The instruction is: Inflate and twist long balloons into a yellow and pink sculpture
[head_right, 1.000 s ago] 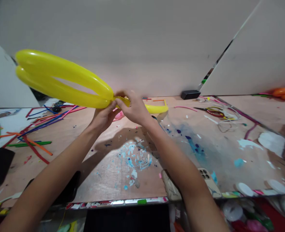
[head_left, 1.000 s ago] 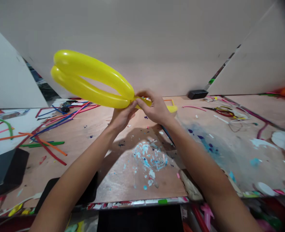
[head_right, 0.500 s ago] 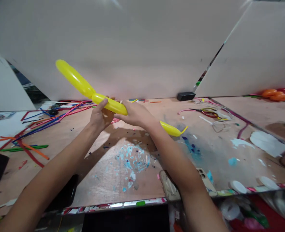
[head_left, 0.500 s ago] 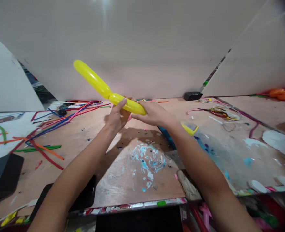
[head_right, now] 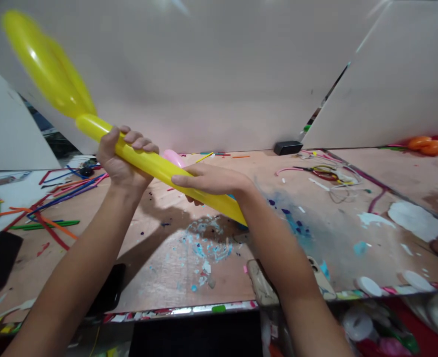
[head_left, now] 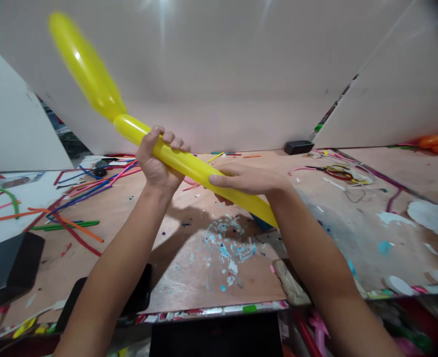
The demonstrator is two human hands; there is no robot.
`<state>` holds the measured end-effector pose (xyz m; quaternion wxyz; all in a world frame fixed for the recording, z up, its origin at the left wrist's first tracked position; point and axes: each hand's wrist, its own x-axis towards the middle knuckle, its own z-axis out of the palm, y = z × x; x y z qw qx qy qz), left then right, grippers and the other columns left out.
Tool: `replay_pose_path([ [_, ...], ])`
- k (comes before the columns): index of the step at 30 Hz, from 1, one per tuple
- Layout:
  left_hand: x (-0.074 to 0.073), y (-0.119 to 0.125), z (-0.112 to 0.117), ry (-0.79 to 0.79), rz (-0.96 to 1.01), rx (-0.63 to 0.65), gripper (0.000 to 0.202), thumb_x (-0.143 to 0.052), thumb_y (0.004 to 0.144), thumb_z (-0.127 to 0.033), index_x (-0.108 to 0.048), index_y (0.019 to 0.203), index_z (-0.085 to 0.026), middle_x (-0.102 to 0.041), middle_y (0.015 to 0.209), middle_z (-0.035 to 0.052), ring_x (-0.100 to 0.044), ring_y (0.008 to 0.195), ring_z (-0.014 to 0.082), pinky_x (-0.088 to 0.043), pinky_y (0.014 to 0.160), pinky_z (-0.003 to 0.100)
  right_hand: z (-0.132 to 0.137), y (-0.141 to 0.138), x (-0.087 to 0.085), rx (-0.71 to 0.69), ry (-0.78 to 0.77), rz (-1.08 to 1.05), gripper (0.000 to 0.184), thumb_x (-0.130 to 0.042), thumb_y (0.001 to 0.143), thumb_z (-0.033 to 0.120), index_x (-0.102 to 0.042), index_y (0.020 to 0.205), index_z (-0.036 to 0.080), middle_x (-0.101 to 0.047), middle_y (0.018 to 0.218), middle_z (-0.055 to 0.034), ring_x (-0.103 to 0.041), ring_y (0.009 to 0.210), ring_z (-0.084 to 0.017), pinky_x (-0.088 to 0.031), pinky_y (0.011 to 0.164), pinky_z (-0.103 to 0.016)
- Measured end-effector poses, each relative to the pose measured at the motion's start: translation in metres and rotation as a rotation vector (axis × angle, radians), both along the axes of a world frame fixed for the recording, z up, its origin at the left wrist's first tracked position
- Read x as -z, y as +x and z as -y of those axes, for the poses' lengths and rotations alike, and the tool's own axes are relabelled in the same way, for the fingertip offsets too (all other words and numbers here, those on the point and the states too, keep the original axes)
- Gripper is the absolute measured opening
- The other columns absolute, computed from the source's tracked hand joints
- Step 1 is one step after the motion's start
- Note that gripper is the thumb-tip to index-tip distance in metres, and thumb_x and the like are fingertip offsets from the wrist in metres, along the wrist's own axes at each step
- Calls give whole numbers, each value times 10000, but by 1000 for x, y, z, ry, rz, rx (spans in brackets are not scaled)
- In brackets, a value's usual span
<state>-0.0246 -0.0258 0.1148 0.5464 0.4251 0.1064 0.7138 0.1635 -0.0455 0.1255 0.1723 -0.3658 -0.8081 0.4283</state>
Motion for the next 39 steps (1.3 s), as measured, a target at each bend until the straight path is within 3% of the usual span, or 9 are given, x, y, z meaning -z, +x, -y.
replay_pose_path([
  [2,-1,-4,3,43,-46,34,299,-810,672,-424,-609,826,-266,-639,741,-22,-676,829,171,-537,825,303,0,6,-2,-12,-40,-29,452,-558,860,635,-596,855,185,-658,709,-26,-608,574,-136,-472,503,-241],
  [7,10,-12,3,115,-430,232,500,-907,550,-320,-632,962,-252,-709,991,33,-676,1010,257,-534,922,393,2,19,-7,-31,-145,-141,440,-543,874,609,-600,834,174,-599,635,-8,-541,518,-125,-445,478,-247],
  [12,23,-19,-4,216,-602,139,480,-883,606,-291,-637,1013,-226,-712,1055,62,-690,960,237,-563,837,331,3,17,-6,-16,-141,-118,459,-535,876,606,-611,886,153,-597,646,-9,-544,526,-123,-436,473,-237],
  [16,27,-16,-8,224,-642,-69,422,-867,634,-305,-649,983,-210,-722,948,45,-695,879,211,-562,780,300,-2,12,-2,4,-6,-44,457,-492,901,608,-557,810,165,-580,647,-4,-532,531,-112,-412,472,-226],
  [22,30,-4,-7,157,-609,-200,275,-839,662,-324,-664,829,-192,-717,834,38,-689,813,210,-556,764,326,-5,2,2,115,227,63,359,-453,949,484,-518,774,178,-577,676,-1,-507,561,-102,-362,518,-222],
  [28,33,2,-8,24,-542,-234,284,-861,590,-308,-670,739,-159,-700,759,39,-669,725,187,-549,708,306,-5,-11,11,258,543,192,297,-412,952,390,-575,841,168,-645,782,-28,-537,646,-132,-323,567,-244],
  [32,39,1,-15,-76,-485,-183,328,-873,563,-318,-678,754,-136,-696,761,36,-666,708,176,-565,690,304,-4,-20,19,360,772,398,322,-396,957,397,-615,1005,166,-699,918,-82,-607,762,-194,-351,649,-276],
  [35,42,1,-19,-173,-431,-145,377,-887,539,-314,-670,784,-126,-703,781,38,-681,717,183,-585,693,315,-2,-27,23,433,867,559,389,-394,970,447,-580,1146,154,-704,977,-121,-638,840,-247,-387,710,-312],
  [39,47,3,-22,-304,-394,-104,404,-878,554,-328,-651,810,-112,-697,793,49,-682,703,181,-588,644,305,-2,-35,30,433,955,597,412,-426,978,469,-529,1237,166,-679,1065,-125,-637,927,-269,-421,745,-333],
])
